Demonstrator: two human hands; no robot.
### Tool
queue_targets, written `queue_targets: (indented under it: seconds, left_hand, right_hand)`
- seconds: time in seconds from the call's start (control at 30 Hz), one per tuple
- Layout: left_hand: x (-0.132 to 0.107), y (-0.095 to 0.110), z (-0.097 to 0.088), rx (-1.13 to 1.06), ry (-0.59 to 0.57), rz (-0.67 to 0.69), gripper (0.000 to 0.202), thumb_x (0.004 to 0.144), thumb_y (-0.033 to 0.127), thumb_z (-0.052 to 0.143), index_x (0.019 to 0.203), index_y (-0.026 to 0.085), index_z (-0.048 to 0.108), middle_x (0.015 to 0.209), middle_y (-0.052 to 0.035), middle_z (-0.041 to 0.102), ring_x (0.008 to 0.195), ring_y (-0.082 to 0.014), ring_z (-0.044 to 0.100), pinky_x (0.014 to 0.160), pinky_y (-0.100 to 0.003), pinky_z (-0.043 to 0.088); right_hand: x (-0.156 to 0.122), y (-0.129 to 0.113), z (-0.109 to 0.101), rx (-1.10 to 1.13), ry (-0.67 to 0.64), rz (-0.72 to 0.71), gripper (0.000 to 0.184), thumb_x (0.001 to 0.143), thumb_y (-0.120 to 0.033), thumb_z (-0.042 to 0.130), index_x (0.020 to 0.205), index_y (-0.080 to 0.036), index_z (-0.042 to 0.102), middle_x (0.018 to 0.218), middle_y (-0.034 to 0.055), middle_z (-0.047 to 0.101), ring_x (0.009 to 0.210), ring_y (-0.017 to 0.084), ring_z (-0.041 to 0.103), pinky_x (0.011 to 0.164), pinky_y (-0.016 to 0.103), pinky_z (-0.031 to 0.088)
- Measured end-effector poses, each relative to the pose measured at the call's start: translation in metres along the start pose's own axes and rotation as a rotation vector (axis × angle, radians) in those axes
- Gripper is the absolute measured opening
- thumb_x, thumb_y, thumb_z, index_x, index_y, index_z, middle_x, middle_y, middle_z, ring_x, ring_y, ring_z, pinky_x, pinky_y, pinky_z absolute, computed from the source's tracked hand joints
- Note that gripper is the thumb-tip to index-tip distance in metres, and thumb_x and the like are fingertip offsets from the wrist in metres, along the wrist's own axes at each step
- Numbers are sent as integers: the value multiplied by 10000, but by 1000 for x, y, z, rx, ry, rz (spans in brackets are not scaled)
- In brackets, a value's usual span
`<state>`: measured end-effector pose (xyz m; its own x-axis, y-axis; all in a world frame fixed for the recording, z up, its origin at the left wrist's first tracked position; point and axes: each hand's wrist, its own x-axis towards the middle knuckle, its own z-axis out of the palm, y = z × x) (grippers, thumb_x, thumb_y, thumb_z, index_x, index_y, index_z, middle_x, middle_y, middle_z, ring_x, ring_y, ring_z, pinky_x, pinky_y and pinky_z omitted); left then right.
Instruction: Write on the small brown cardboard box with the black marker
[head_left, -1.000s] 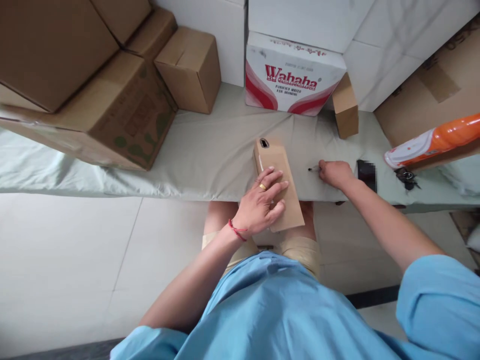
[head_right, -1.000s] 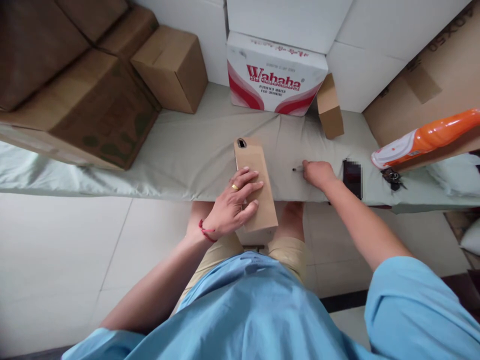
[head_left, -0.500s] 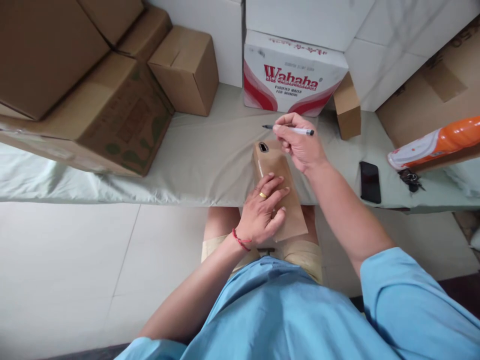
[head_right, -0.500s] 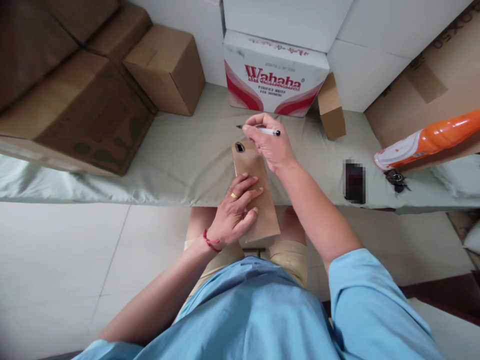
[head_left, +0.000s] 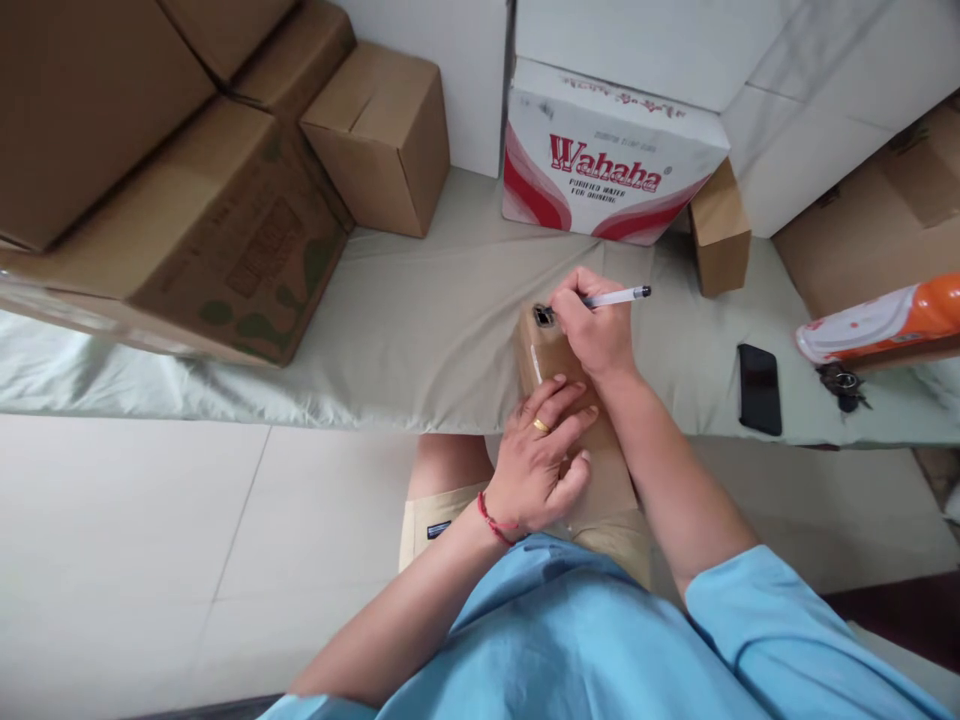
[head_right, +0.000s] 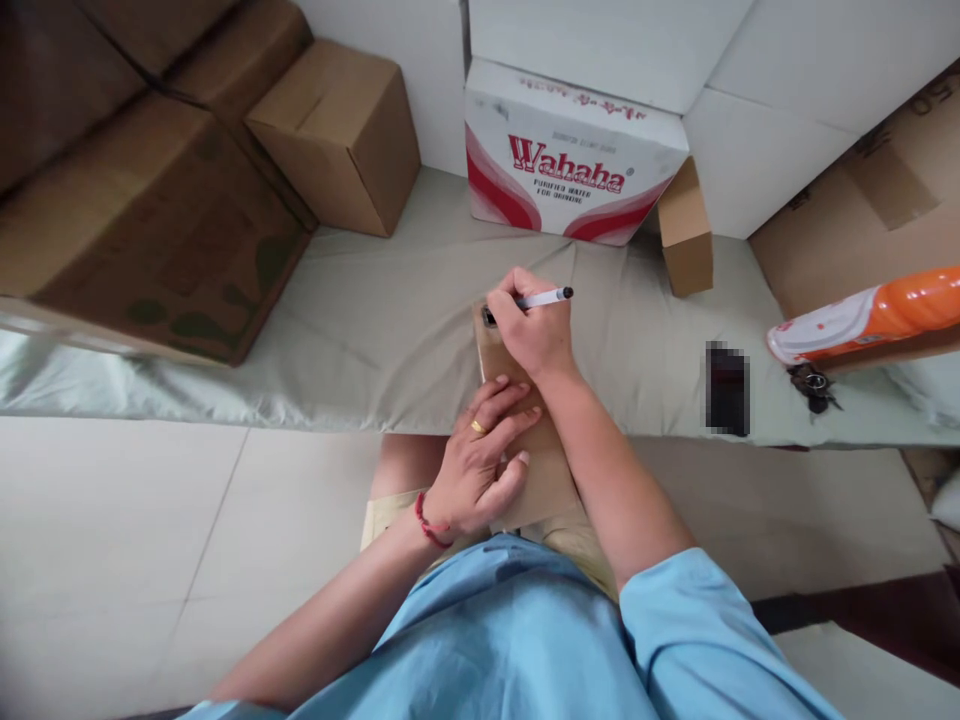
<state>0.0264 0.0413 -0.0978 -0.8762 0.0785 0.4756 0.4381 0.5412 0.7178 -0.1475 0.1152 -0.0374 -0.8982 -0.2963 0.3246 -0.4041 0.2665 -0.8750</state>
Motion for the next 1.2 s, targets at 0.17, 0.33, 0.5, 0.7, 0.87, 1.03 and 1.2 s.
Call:
queue_targets:
  seconds: [0.17,0.33,0.5,0.7,0.87,1.03,1.2]
  left_hand:
    - [0,0,1,10,15,13,470,935,230,602,1389,182,717,1582,-157,667,1598,-367,503,1268,-548,474]
    - [1,-1,3,13,15,7,472,943,249,596,1393,179,721,1578,-161,672,1592,-370,512,1261,-555,479]
    - [0,0,1,16,-35,-24,471,968,290,583,1406,190,724,1610,-158,651,1619,-374,481,1294,-582,448]
    - [1,0,0,-3,-73,-53,481,968,303,588,1419,208,728,1631,-154,632,1640,-389,445,1301,-610,433]
    - [0,-1,2,7,-57,-43,470,971,299,587,1407,200,732,1612,-156,646,1632,-381,456,1304,-594,432]
    - [0,-1,2,6,-47,-25,463,979,298,585,1402,179,731,1604,-172,649,1624,-386,465,1303,-604,429]
    - [0,-1,2,8,-46,-31,455,987,306,570,1393,183,732,1610,-168,647,1634,-377,460,1290,-594,446]
  right_hand:
    - [1,0,0,-39,1,5,240,900,-213,551,665,-238,509,613,-54,504,630,125,468,679,295,406]
    - [0,0,1,-55,-9,-9,212,905,-233,548,693,-237,545,631,-50,532,646,132,490,696,302,408]
    - [0,-1,0,-88,-16,-10,199,896,-233,553,697,-235,565,638,-49,552,651,131,497,692,297,408]
    - [0,-2,0,-127,-28,8,217,905,-232,553,689,-245,549,639,-42,550,662,138,502,686,289,420]
    - [0,-1,-1,-107,-39,-1,262,924,-268,574,667,-244,531,627,-34,527,651,138,486,663,293,411]
    - [-2,-2,-1,-102,-35,15,271,902,-220,574,638,-240,517,602,-39,494,634,138,456,643,301,391]
    - [-3,2,-2,-133,112,-27,296,890,-221,581,615,-247,475,597,-28,467,630,147,419,631,312,370]
